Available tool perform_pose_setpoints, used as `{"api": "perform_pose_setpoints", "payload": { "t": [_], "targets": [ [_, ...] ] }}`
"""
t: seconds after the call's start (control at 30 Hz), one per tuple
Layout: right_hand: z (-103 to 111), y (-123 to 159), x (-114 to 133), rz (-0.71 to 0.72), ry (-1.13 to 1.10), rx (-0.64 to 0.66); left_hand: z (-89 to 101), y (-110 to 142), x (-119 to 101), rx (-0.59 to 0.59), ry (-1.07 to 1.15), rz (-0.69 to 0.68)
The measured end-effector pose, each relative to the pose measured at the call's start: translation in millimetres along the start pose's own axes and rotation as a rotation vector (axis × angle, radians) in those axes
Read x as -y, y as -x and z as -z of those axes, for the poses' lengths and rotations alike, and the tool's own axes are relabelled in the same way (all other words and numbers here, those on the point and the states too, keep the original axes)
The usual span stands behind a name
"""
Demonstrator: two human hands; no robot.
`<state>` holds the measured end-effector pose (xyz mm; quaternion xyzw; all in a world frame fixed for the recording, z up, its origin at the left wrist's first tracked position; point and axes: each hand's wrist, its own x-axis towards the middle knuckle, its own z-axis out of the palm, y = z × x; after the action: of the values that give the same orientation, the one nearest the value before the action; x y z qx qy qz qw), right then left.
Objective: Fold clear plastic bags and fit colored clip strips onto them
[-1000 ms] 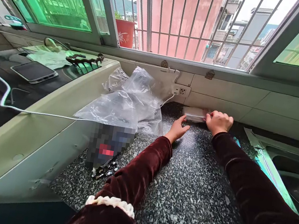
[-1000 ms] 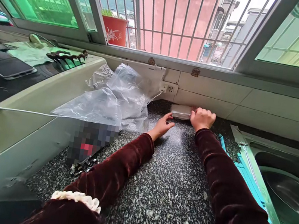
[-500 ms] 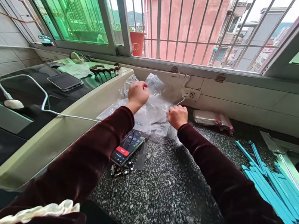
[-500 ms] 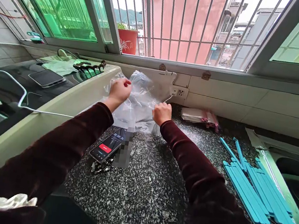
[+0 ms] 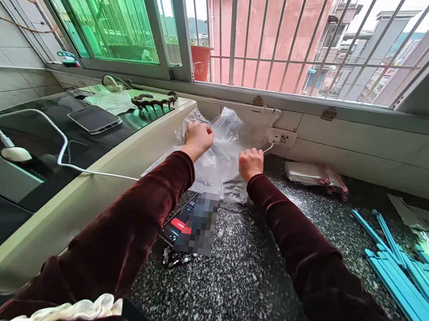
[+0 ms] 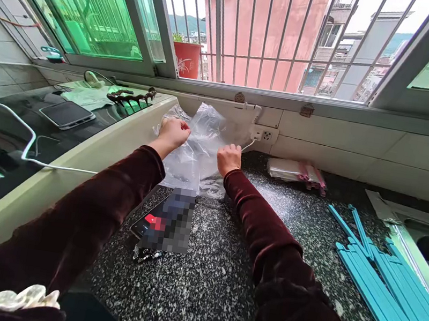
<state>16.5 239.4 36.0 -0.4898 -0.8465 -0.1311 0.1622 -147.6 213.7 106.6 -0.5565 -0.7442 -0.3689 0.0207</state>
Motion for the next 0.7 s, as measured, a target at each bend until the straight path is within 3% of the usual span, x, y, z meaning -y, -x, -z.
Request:
{"api": "perform_pose_setpoints", "payload": {
  "t": [0.17,0.33,0.57,0.7],
  "targets": [
    [13.6,8.3,-14.7,0.011,0.027,-0.050,17.7,9.4,-12.1,-0.038,0.032,-0.098],
    [39.5,41.3,-38.8,0.024,0.040,-0.202,46.0,39.4,-30.3,-0.045,0.163,-0.196],
    [87.6,142.8,-69.3,-0.003,-0.038,-0.427,77.1,114.0,-59.5,0.019,0.553,-0.272],
    [101.8,214.8,-80.7,-0.021,-0.058,-0.537,71.7,160.8,-71.4,0.158,0.757,-0.244]
  ]
}}
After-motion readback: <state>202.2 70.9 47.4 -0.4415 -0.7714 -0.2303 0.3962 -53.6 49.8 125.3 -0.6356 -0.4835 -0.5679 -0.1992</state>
